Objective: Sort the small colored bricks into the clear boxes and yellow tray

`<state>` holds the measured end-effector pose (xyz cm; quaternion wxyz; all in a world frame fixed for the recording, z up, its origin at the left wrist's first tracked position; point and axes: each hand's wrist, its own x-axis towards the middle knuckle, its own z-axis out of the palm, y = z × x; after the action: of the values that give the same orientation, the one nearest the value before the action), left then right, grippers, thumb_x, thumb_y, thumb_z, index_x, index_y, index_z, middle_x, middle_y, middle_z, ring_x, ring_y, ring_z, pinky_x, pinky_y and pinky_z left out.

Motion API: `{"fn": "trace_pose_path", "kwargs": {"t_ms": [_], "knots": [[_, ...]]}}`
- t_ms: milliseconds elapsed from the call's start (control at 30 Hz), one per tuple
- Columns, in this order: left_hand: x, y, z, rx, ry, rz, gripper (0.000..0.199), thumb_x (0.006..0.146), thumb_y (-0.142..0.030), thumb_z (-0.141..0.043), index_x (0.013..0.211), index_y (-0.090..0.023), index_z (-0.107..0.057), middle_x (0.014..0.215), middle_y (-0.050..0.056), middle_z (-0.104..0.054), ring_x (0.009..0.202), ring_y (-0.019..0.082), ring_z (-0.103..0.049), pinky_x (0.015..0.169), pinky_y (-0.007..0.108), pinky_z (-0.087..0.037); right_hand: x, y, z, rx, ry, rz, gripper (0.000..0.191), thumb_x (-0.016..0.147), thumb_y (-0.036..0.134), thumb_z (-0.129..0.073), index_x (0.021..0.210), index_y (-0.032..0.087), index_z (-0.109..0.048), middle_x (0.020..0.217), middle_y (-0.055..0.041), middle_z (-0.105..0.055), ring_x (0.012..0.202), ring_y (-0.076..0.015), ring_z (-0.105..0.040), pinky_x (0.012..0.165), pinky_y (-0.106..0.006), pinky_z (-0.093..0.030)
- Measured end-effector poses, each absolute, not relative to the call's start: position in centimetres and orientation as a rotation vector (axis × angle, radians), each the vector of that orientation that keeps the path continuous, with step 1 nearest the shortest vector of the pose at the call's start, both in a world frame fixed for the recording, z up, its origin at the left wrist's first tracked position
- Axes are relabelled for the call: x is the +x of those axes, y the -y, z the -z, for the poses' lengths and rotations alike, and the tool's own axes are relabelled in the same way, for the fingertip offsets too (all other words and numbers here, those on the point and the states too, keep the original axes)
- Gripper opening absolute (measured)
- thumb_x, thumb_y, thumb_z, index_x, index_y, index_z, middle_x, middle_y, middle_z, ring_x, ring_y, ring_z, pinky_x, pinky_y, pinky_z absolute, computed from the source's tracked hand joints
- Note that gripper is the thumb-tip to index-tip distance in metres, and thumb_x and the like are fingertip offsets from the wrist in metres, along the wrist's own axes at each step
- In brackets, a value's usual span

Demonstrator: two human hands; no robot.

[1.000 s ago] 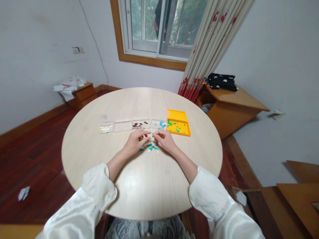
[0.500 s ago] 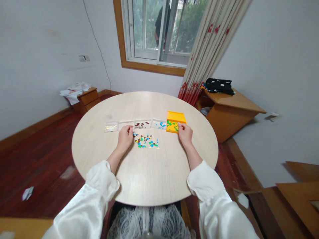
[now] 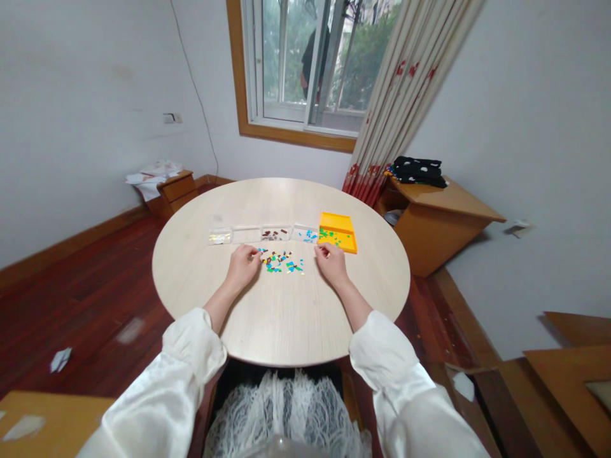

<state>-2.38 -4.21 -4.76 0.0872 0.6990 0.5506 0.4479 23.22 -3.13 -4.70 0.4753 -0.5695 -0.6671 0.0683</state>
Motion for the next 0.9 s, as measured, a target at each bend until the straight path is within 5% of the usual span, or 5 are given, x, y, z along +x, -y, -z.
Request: {"fn": "trace_pose_path", "kwargs": {"t_ms": [267, 900], "knots": [[-1.9, 6.6, 4.8, 2.224, -1.483, -1.166, 0.008, 0.070, -0.024, -0.066, 0.074, -0.018, -0.064, 0.079, 0.004, -0.061, 0.078, 0.018, -0.057, 0.074, 0.032, -0.044, 18.6, 6.5, 4.2, -1.085, 2.247, -0.086, 0.014, 0.081, 0.022, -0.060, 0.092, 0.019, -0.067, 0.093, -0.0074, -0.065, 0.093, -0.0206, -0.052, 0.083, -0.036, -0.031], [-1.6, 6.7, 4.9, 2.333, -1.477, -0.985, 0.007, 0.076, -0.021, -0.061, 0.075, -0.018, -0.067, 0.085, 0.005, -0.061, 0.087, 0.020, -0.057, 0.081, 0.037, -0.039, 18.4, 6.7, 4.2, -0.973, 2.378, -0.034, 0.018, 0.084, 0.019, -0.057, 0.099, 0.019, -0.067, 0.097, -0.0076, -0.063, 0.096, -0.0195, -0.050, 0.082, -0.035, -0.031]]}}
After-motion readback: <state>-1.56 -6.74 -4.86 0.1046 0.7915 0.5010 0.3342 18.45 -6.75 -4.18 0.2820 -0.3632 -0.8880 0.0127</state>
